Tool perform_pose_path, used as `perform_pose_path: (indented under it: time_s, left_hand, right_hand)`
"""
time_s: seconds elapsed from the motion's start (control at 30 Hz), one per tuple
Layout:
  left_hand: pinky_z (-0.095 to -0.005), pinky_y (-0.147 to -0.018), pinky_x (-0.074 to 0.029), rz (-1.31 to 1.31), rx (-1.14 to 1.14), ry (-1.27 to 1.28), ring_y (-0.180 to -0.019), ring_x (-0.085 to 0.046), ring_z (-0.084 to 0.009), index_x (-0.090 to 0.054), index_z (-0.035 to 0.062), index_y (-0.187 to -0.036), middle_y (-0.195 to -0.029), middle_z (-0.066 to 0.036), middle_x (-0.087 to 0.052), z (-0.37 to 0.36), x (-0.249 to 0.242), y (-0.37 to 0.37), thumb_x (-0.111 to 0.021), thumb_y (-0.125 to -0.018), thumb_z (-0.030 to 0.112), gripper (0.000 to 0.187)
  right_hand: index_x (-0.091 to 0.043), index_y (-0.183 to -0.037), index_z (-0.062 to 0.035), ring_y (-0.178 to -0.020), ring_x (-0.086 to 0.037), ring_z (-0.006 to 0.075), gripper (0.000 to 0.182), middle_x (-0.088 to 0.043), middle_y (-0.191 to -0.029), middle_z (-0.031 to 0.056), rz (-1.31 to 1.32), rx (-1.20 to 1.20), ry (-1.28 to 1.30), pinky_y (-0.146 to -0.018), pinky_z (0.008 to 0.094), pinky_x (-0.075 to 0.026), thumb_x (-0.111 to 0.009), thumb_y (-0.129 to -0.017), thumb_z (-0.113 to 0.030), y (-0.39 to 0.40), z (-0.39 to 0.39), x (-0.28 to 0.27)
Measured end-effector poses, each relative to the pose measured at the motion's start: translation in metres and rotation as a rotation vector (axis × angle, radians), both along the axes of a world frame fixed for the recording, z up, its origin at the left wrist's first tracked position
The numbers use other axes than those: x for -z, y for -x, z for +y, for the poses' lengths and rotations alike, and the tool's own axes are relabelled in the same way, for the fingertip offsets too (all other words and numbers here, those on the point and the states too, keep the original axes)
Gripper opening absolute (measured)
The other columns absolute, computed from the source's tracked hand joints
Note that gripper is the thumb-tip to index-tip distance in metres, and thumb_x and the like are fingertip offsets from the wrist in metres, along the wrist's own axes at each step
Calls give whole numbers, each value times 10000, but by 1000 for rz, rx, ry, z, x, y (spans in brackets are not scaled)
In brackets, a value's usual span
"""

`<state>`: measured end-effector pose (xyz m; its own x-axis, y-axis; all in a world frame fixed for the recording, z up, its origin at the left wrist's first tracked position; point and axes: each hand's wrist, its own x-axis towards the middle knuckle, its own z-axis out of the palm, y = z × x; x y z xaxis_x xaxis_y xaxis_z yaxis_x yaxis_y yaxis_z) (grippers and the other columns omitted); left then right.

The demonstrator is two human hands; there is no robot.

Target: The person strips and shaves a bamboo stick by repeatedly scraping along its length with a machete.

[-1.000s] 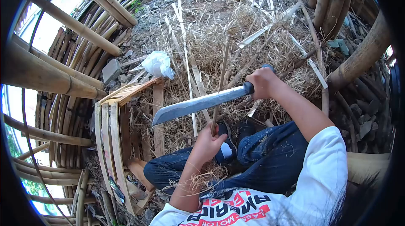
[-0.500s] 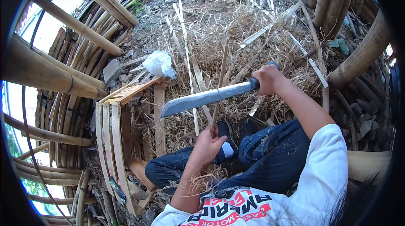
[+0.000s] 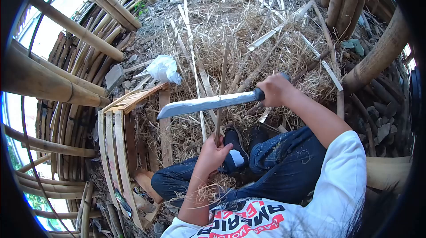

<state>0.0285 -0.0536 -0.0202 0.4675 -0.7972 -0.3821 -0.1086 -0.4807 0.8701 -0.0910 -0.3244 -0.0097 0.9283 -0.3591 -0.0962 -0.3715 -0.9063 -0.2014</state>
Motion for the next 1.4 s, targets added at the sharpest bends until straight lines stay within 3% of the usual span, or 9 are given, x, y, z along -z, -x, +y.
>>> perform_pose_path:
  time_s: [0.13,0.27,0.57,0.77,0.87,0.93,1.03,1.17,1.4]
  left_hand:
    - [-260,-538,-364,-71,-10,-12,-594,-383,-61,-465,45,-789,-674,36,-435,1,-2,0,-773,-761,116,317]
    - [-262,-542,-386,-35,-14,21,-590,-387,-92,-474,18,-894,-726,2,-437,10,-6,7,-747,-789,111,307]
    - [-245,-524,-335,-2,31,21,-577,-361,-62,-442,58,-812,-668,48,-405,-1,1,7,-741,-778,88,302]
    - [-277,-537,-383,-94,47,49,-588,-400,-92,-471,18,-872,-691,-9,-428,11,7,10,-722,-801,108,276]
    - [-231,-528,-329,49,-63,46,-608,-362,-53,-430,55,-818,-683,39,-399,21,-9,7,-693,-823,44,263]
    - [-231,-526,-332,63,-57,46,-608,-366,-49,-424,60,-813,-684,42,-400,24,-6,9,-698,-819,45,274]
    - [-228,-519,-341,47,25,66,-610,-380,-39,-420,65,-813,-690,50,-402,18,6,14,-709,-812,45,290]
    - [-229,-528,-351,120,26,30,-613,-388,-41,-438,56,-839,-691,55,-409,8,11,16,-726,-805,66,290]
    - [-243,-550,-380,55,18,-12,-633,-415,-53,-472,20,-841,-728,33,-452,18,19,8,-731,-812,95,271]
  right_hand:
    - [-677,-735,-83,-761,-692,316,187,-685,-767,153,2,-143,-51,-721,419,-550,-682,-601,-214,-24,28,-2]
    - [-649,-714,-94,-722,-684,308,213,-677,-712,128,-56,-41,11,-697,399,-539,-710,-598,-262,-22,2,7]
    - [-648,-718,-87,-686,-676,327,208,-660,-678,146,-105,-56,35,-663,422,-538,-709,-572,-221,-7,5,9]
    - [-687,-765,-86,-756,-700,307,199,-701,-790,146,60,-205,-15,-719,408,-552,-678,-623,-225,-33,37,-16]
    - [-723,-879,-155,-882,-693,247,213,-699,-935,99,208,163,14,-769,400,-550,-670,-689,-235,-28,-7,-12]
    - [-719,-872,-145,-872,-693,263,194,-700,-904,105,93,369,-92,-788,405,-552,-658,-712,-236,-4,-40,-8]
    - [-707,-851,-119,-863,-691,295,189,-697,-869,131,28,417,53,-796,416,-555,-657,-705,-229,22,-52,10]
    - [-682,-809,-62,-802,-685,345,206,-689,-838,172,29,275,34,-776,434,-554,-659,-681,-222,24,-38,9]
    - [-692,-741,-74,-759,-697,318,203,-690,-762,150,107,-175,-69,-723,416,-550,-684,-596,-215,-30,37,5]
